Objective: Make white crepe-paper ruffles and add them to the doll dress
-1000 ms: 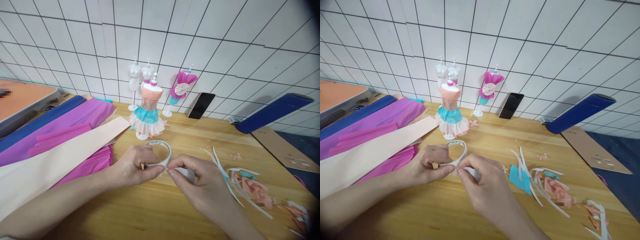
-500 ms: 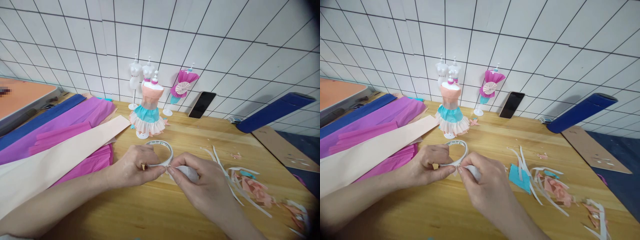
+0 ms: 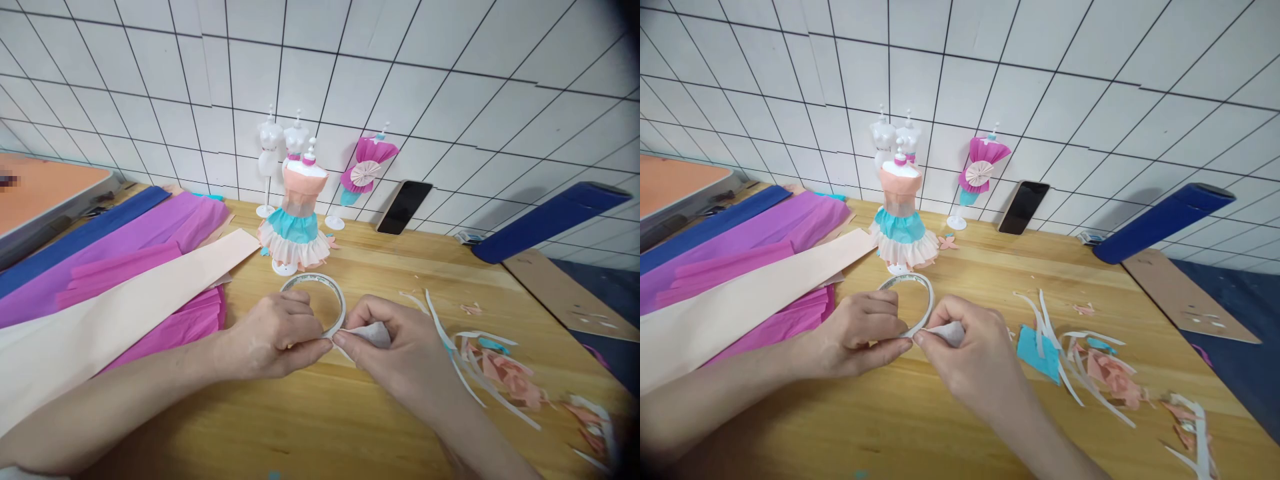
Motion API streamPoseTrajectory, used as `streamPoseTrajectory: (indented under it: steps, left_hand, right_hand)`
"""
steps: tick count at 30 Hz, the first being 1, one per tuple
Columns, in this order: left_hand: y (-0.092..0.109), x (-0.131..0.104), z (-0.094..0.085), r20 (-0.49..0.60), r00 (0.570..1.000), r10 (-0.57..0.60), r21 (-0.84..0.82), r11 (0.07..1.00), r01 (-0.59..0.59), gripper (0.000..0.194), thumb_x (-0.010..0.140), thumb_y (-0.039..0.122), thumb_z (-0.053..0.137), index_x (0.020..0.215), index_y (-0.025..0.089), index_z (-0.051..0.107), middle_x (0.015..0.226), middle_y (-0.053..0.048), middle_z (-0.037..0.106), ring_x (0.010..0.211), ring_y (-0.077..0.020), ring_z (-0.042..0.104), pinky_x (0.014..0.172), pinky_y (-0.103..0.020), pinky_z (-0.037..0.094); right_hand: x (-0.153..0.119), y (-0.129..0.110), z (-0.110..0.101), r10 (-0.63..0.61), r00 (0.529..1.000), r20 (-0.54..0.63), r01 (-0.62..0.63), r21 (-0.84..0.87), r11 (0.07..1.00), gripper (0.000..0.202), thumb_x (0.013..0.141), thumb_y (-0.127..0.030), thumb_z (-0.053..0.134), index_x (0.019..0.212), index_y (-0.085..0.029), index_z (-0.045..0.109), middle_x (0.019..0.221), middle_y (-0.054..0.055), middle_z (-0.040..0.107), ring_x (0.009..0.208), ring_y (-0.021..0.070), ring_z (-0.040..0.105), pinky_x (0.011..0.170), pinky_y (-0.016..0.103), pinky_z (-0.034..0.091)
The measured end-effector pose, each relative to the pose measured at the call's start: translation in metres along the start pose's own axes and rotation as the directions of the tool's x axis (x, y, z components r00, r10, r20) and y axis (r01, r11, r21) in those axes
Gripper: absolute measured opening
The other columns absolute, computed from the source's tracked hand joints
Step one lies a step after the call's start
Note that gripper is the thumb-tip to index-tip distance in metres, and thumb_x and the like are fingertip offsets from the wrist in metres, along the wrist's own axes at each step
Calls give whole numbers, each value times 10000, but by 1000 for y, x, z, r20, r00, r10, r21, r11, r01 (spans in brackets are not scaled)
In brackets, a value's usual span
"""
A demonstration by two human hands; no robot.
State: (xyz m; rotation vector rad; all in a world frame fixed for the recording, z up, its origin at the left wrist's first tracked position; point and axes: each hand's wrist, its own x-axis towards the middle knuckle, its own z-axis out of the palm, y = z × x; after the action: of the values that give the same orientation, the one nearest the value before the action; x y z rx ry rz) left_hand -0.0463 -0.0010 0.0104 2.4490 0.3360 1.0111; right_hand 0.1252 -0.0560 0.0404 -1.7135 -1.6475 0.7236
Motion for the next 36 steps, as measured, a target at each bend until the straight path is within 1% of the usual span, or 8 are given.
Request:
streamPoseTrajectory:
  steps: [2, 5, 11, 20, 26, 30, 33, 36]
  left_hand:
    - [-2, 0, 0, 13, 1000, -13, -21, 1000, 13, 255, 856, 148, 507, 604, 171, 470, 513, 30, 422, 545, -113, 340, 543, -261, 315]
    - [-3, 1, -1, 28, 994, -105, -131, 986, 108, 287, 866, 182, 509, 582, 169, 474, 501, 38, 416, 534, -101, 358, 541, -248, 325]
    - [-4, 1, -3, 38, 965, -258, -245, 934, 259, 273, 854, 213, 545, 590, 142, 539, 523, 32, 448, 547, -83, 404, 522, -214, 320]
    - [-4, 0, -2, 23, 979, -203, -218, 954, 203, 255, 859, 203, 541, 620, 130, 589, 533, 9, 517, 558, -91, 412, 555, -233, 337]
    - [-4, -1, -1, 25, 975, -222, -233, 947, 222, 256, 860, 200, 543, 624, 118, 602, 538, 2, 529, 556, -87, 407, 546, -235, 327]
    - [-3, 1, -1, 20, 974, -226, -228, 947, 225, 269, 860, 204, 541, 613, 116, 602, 523, 7, 514, 547, -86, 394, 537, -236, 319]
    - [-2, 2, -2, 20, 977, -214, -227, 950, 213, 253, 860, 196, 538, 631, 116, 609, 532, 6, 522, 551, -88, 405, 539, -234, 324]
    - [-2, 1, -2, 9, 981, -191, -216, 958, 189, 241, 859, 182, 541, 633, 118, 595, 537, 11, 513, 559, -86, 407, 551, -231, 333]
  right_hand:
    - [3, 2, -1, 15, 999, 41, -17, 50, 999, 216, 684, -256, 609, 523, -207, 474, 448, -56, 451, 427, 91, 379, 389, 202, 277]
    - [5, 6, -3, -12, 997, 70, 5, 94, 996, 200, 698, -266, 615, 548, -204, 498, 458, -52, 481, 425, 91, 402, 388, 204, 291]
    - [0, 6, -7, -78, 996, 35, 75, 75, 994, 109, 727, -273, 564, 636, -213, 563, 453, -58, 465, 410, 98, 407, 390, 216, 274]
    - [-2, 0, -5, -206, 978, -23, 202, -113, 973, 154, 772, -234, 529, 620, -219, 547, 481, -55, 489, 451, 107, 454, 444, 217, 339]
    - [-4, 3, -3, -258, 966, 14, 258, -95, 961, 166, 795, -207, 508, 635, -217, 552, 542, -46, 563, 484, 105, 484, 469, 215, 361]
    - [-3, 3, -4, -279, 960, 29, 281, -65, 958, 175, 797, -185, 508, 631, -213, 556, 527, -53, 543, 494, 101, 490, 479, 209, 364]
    - [-3, 3, -5, -297, 955, 15, 298, -58, 953, 175, 794, -190, 515, 630, -212, 571, 548, -45, 569, 510, 107, 504, 485, 211, 369]
    - [-3, 4, -4, -260, 965, -17, 258, -81, 963, 170, 782, -201, 520, 623, -213, 580, 516, -49, 548, 475, 102, 475, 460, 208, 350]
